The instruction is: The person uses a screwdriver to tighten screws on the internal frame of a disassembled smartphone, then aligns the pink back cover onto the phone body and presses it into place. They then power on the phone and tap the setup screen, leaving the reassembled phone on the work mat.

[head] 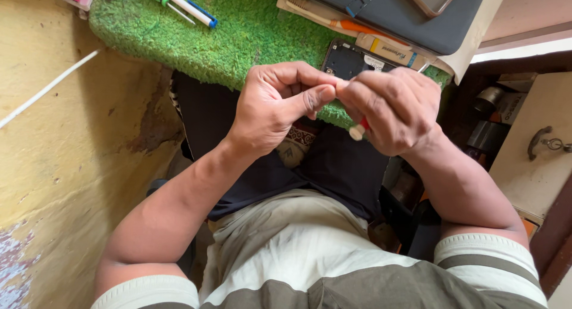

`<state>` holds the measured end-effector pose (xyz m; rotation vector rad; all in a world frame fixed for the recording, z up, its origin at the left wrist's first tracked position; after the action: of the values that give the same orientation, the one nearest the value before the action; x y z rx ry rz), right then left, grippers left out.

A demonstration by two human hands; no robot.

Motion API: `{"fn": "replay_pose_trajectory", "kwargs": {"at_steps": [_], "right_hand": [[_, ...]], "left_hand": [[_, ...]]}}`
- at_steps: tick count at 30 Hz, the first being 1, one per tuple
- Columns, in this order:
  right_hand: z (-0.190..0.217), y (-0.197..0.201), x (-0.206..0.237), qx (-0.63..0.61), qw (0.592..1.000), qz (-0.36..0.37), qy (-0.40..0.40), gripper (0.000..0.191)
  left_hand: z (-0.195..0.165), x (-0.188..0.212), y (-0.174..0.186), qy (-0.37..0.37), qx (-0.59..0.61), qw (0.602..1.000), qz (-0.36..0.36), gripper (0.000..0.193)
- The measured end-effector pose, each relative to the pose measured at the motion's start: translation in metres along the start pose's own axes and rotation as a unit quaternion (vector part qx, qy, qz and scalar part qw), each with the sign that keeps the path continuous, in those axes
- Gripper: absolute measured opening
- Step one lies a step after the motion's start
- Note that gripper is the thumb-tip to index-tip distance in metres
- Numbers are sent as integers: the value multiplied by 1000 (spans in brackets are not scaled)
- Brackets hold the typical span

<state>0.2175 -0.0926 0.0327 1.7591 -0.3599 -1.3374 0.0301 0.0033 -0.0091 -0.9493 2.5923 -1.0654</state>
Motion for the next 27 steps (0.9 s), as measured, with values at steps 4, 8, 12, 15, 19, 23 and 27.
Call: {"fn": "replay_pose_trajectory", "kwargs": {"at_steps": [4,8,12,15,19,23,27], "right_hand": [[-1,3,-6,-25,999,-10,27,33],[7,-6,-8,-84,994,-69,-12,32],[12,-16,3,-138,980,-57,-133,28],[10,-16,10,-181,967,-12,-177,12],[-4,-1,5,-377,868,-95,-310,31],[-9,17,-6,-543,705,-141,-434,64],[-3,26,-10,-547,726,-154,-387,48]], "left_hand": [[2,1,-3,13,68,997,30,11],[6,2,-4,-7,140,989,53,10],[13,0,-3,-17,143,989,17,11],[15,-2,-2,-29,129,991,6,16],[14,-2,1,-17,119,993,-8,21],[14,-3,1,-25,86,996,2,23],[16,-2,0,-30,60,998,0,23]]}}
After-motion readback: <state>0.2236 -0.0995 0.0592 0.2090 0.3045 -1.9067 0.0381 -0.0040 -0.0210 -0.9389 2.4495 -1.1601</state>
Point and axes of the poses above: each hand's wrist, its own x-axis away from the middle knuckle, its own y-axis out of the back of the hand, z = x × y, the point moved 2 cm from there along -x, towards the middle knuckle, and after that the axes turned 11 degrees about x, right-handed, at the moved point
